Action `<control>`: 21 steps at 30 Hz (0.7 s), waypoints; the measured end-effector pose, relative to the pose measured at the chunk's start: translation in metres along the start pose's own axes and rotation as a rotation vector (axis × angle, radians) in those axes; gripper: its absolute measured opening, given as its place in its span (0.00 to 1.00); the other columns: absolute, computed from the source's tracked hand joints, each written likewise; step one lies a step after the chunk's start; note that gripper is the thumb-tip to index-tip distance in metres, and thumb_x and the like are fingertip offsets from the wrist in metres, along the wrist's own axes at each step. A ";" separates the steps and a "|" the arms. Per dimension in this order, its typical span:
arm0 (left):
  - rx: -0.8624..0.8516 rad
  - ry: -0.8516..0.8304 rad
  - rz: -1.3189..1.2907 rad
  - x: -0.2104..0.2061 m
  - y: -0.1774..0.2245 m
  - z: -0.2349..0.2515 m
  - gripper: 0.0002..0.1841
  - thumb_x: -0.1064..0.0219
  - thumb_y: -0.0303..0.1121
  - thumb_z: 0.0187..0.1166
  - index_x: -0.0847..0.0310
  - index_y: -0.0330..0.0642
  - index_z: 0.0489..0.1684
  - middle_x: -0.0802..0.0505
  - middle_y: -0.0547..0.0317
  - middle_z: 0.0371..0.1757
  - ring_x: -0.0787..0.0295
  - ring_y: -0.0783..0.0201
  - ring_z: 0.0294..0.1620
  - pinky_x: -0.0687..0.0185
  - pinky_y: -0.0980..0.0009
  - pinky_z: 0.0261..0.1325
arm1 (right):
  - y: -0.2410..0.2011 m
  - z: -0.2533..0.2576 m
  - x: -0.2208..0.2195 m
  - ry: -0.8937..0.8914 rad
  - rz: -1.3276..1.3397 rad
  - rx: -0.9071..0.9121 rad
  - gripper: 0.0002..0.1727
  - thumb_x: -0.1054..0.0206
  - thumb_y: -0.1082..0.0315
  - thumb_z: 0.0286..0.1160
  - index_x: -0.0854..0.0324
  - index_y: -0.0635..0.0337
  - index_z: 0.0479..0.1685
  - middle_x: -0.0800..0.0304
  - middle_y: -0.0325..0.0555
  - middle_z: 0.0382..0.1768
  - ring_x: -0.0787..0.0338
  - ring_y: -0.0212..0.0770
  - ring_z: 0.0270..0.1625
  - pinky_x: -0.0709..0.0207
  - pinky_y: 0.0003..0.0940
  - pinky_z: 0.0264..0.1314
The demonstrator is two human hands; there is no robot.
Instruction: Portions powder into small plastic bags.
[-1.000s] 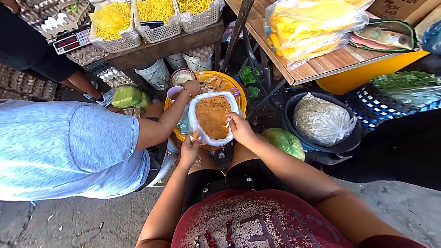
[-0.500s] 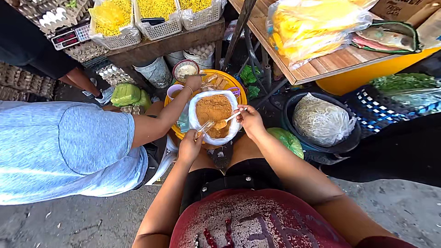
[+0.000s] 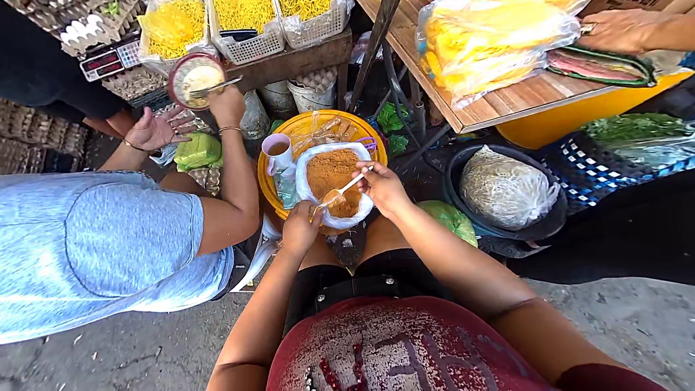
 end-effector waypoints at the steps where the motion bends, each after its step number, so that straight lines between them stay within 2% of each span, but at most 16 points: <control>1: 0.002 -0.003 -0.003 -0.001 0.001 0.000 0.23 0.36 0.43 0.85 0.20 0.35 0.69 0.12 0.39 0.67 0.14 0.46 0.69 0.23 0.51 0.75 | 0.003 -0.004 -0.008 -0.034 -0.020 -0.004 0.13 0.50 0.69 0.93 0.24 0.61 0.65 0.12 0.42 0.41 0.15 0.31 0.33 0.19 0.27 0.39; 4: -0.007 0.009 -0.065 -0.007 0.002 0.001 0.22 0.35 0.36 0.83 0.22 0.30 0.70 0.14 0.35 0.67 0.15 0.44 0.70 0.23 0.52 0.76 | -0.001 -0.019 -0.026 -0.176 -0.109 0.083 0.13 0.51 0.71 0.92 0.22 0.64 0.62 0.11 0.44 0.42 0.13 0.31 0.37 0.18 0.28 0.45; 7: 0.000 0.044 -0.150 -0.012 -0.003 0.000 0.21 0.36 0.35 0.85 0.22 0.27 0.67 0.13 0.33 0.65 0.14 0.46 0.67 0.23 0.55 0.75 | -0.021 -0.027 -0.022 -0.256 -0.192 0.329 0.15 0.51 0.70 0.90 0.20 0.64 0.61 0.09 0.43 0.45 0.12 0.31 0.42 0.17 0.30 0.50; 9: 0.021 0.060 -0.203 -0.013 -0.008 -0.002 0.19 0.37 0.33 0.84 0.21 0.26 0.66 0.12 0.34 0.63 0.13 0.47 0.66 0.22 0.56 0.74 | -0.037 -0.026 -0.010 -0.185 -0.204 0.490 0.16 0.52 0.69 0.90 0.21 0.64 0.61 0.10 0.41 0.46 0.12 0.29 0.42 0.16 0.30 0.49; 11: 0.053 0.076 -0.296 -0.015 -0.014 -0.002 0.17 0.37 0.30 0.83 0.21 0.27 0.64 0.11 0.36 0.59 0.12 0.52 0.61 0.20 0.58 0.70 | -0.045 -0.021 0.005 -0.057 -0.278 0.578 0.16 0.52 0.68 0.92 0.22 0.65 0.64 0.10 0.42 0.48 0.13 0.27 0.39 0.17 0.27 0.47; 12: 0.065 0.091 -0.361 -0.016 -0.018 -0.002 0.16 0.36 0.28 0.82 0.21 0.27 0.63 0.10 0.38 0.56 0.11 0.55 0.57 0.18 0.60 0.66 | -0.043 -0.017 0.011 0.009 -0.361 0.597 0.16 0.51 0.68 0.92 0.22 0.65 0.64 0.10 0.44 0.48 0.13 0.28 0.39 0.17 0.27 0.45; 14: 0.066 0.136 -0.531 -0.017 -0.023 -0.002 0.15 0.34 0.26 0.80 0.21 0.27 0.60 0.09 0.44 0.50 0.10 0.64 0.50 0.16 0.67 0.59 | -0.025 -0.005 0.019 0.083 -0.570 0.599 0.16 0.48 0.70 0.90 0.19 0.66 0.64 0.10 0.52 0.51 0.10 0.37 0.42 0.14 0.35 0.47; 16: 0.039 0.163 -0.731 -0.018 -0.025 -0.003 0.14 0.32 0.25 0.78 0.22 0.27 0.58 0.09 0.50 0.45 0.10 0.70 0.42 0.13 0.72 0.50 | 0.001 0.002 0.020 0.056 -0.726 0.553 0.16 0.46 0.72 0.88 0.18 0.67 0.64 0.10 0.58 0.54 0.07 0.47 0.48 0.12 0.46 0.53; 18: 0.023 0.169 -0.854 -0.018 -0.023 -0.004 0.14 0.30 0.23 0.75 0.23 0.28 0.55 0.09 0.56 0.40 0.12 0.72 0.37 0.14 0.74 0.45 | 0.023 0.004 0.015 0.000 -0.772 0.481 0.16 0.45 0.72 0.87 0.17 0.68 0.63 0.10 0.60 0.53 0.08 0.50 0.48 0.14 0.49 0.56; 21: 0.006 0.212 -0.817 -0.014 -0.020 -0.006 0.14 0.25 0.24 0.71 0.20 0.29 0.51 0.08 0.56 0.41 0.10 0.74 0.42 0.13 0.75 0.52 | 0.031 0.002 0.005 -0.018 -0.708 0.390 0.15 0.46 0.73 0.88 0.17 0.67 0.61 0.09 0.56 0.47 0.09 0.45 0.42 0.14 0.44 0.51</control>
Point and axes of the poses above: each hand's wrist, its own z-axis towards the middle knuckle, its own x-axis out of the back of the hand, y = z × x, the point moved 5 cm from there along z, towards the middle knuckle
